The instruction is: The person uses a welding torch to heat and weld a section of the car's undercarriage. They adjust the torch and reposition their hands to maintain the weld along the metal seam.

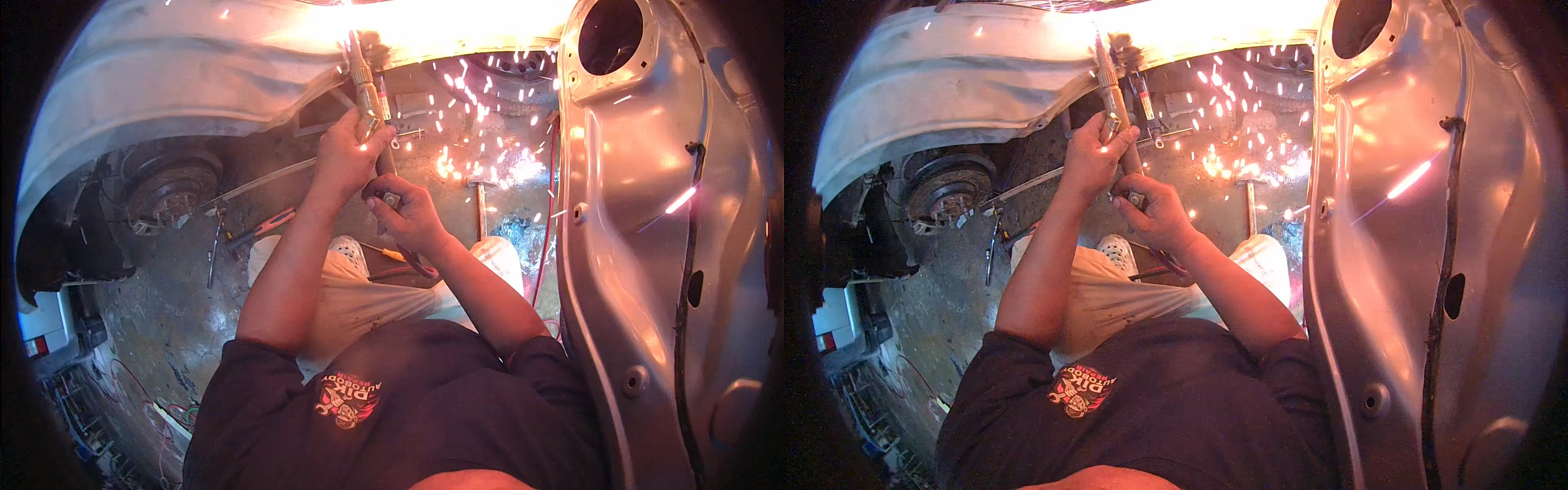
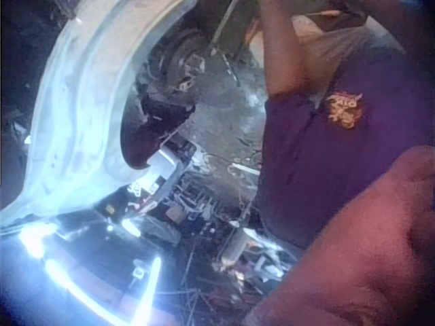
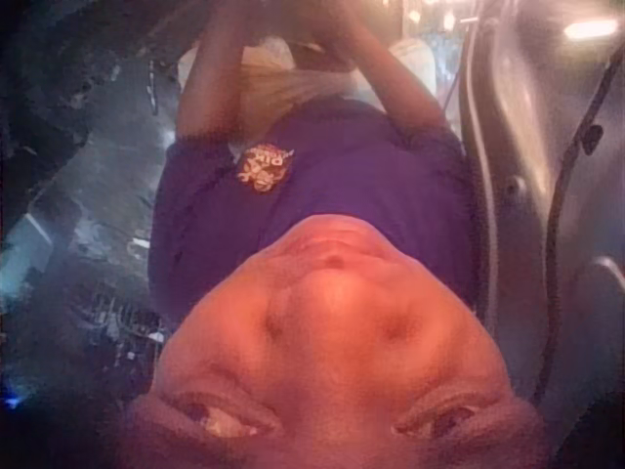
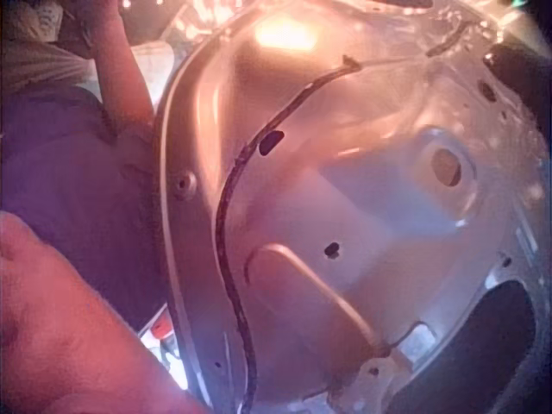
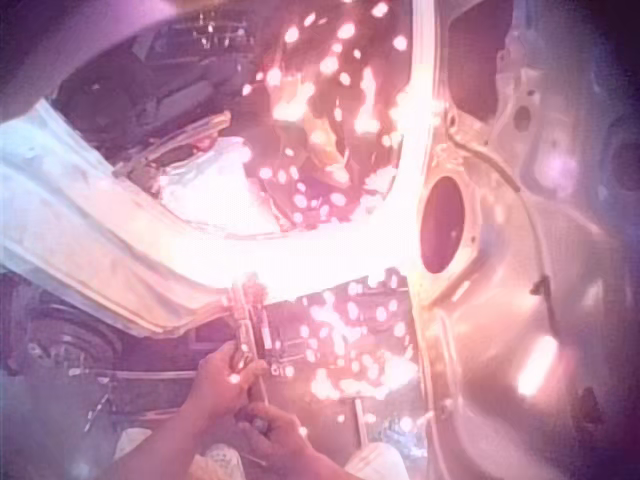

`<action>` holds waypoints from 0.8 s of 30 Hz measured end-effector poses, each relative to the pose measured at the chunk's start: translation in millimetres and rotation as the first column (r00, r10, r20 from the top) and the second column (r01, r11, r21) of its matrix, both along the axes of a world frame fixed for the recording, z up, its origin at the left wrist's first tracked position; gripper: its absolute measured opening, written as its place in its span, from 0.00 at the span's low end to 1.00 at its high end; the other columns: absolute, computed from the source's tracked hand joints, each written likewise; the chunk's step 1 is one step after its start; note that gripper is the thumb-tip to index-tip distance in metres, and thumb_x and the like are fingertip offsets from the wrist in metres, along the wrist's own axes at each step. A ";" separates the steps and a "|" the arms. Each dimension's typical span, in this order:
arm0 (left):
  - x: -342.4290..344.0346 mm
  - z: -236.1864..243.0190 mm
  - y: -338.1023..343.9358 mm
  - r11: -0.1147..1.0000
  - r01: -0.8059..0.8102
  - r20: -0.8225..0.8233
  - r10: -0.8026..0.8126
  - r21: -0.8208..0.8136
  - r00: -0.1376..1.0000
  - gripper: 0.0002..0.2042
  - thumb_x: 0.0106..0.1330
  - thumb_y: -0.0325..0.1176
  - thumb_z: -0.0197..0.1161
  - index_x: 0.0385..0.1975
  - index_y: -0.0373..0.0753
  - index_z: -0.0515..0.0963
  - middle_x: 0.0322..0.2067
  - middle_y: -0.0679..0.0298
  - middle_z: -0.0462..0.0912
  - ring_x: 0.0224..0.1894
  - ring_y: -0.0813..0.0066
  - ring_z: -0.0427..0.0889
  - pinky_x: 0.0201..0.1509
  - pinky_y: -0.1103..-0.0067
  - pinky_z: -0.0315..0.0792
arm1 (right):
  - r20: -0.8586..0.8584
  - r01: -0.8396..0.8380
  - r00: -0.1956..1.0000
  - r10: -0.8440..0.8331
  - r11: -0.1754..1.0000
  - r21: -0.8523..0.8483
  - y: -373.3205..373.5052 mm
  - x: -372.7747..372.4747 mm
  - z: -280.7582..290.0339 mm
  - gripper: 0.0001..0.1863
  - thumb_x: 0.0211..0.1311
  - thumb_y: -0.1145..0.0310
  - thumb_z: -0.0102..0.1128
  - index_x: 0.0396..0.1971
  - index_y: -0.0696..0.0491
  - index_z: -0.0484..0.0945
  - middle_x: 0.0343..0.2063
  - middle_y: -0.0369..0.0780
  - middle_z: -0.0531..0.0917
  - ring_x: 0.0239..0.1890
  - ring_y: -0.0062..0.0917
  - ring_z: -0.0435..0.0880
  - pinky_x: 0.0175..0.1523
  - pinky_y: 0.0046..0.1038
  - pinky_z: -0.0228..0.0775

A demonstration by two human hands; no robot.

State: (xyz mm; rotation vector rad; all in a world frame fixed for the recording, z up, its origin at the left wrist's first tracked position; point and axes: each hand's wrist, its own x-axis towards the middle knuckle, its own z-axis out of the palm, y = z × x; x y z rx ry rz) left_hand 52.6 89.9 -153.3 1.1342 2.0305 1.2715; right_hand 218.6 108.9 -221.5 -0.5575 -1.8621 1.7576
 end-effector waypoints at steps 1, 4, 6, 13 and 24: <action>-0.6 -2.7 0.9 1.000 -0.006 -0.013 0.006 0.025 1.000 0.15 0.70 0.39 0.73 0.46 0.35 0.83 0.30 0.65 0.84 0.34 0.80 0.80 0.39 0.75 0.77 | 0.005 0.005 1.000 -0.005 1.000 0.017 0.4 -0.5 0.3 0.07 0.73 0.74 0.61 0.47 0.59 0.82 0.34 0.35 0.85 0.27 0.15 0.83 0.33 0.24 0.79; -1.6 -9.0 1.9 0.997 0.018 0.107 -0.026 0.079 0.994 0.15 0.71 0.38 0.73 0.49 0.35 0.82 0.32 0.67 0.85 0.34 0.81 0.80 0.39 0.76 0.77 | -0.022 0.051 0.999 -0.048 0.979 0.197 1.8 -1.5 3.7 0.08 0.73 0.73 0.61 0.48 0.59 0.82 0.35 0.35 0.86 0.28 0.14 0.83 0.33 0.24 0.79; -3.2 -11.7 3.1 0.992 0.033 0.201 -0.058 0.124 0.978 0.16 0.71 0.38 0.73 0.51 0.35 0.82 0.33 0.66 0.86 0.34 0.80 0.81 0.39 0.77 0.77 | -0.024 0.079 0.997 -0.076 0.965 0.252 1.6 -2.1 7.9 0.08 0.73 0.73 0.62 0.48 0.59 0.82 0.34 0.35 0.86 0.29 0.15 0.83 0.34 0.24 0.79; 3.9 14.9 -3.3 0.948 0.029 0.490 -0.190 0.317 0.851 0.17 0.73 0.36 0.72 0.54 0.33 0.80 0.35 0.69 0.84 0.35 0.84 0.80 0.36 0.81 0.75 | 0.132 0.073 0.989 -0.071 0.997 -0.007 -8.1 3.9 66.8 0.08 0.72 0.75 0.63 0.47 0.57 0.83 0.34 0.36 0.86 0.31 0.14 0.83 0.37 0.24 0.78; 4.9 40.1 -7.9 0.949 -0.072 0.611 -0.139 0.307 0.780 0.19 0.71 0.46 0.71 0.47 0.35 0.80 0.36 0.67 0.80 0.38 0.80 0.77 0.43 0.76 0.73 | 0.275 0.063 0.958 -0.078 0.996 0.064 -12.9 -1.0 131.2 0.08 0.72 0.73 0.64 0.47 0.57 0.82 0.27 0.37 0.84 0.20 0.18 0.83 0.25 0.25 0.74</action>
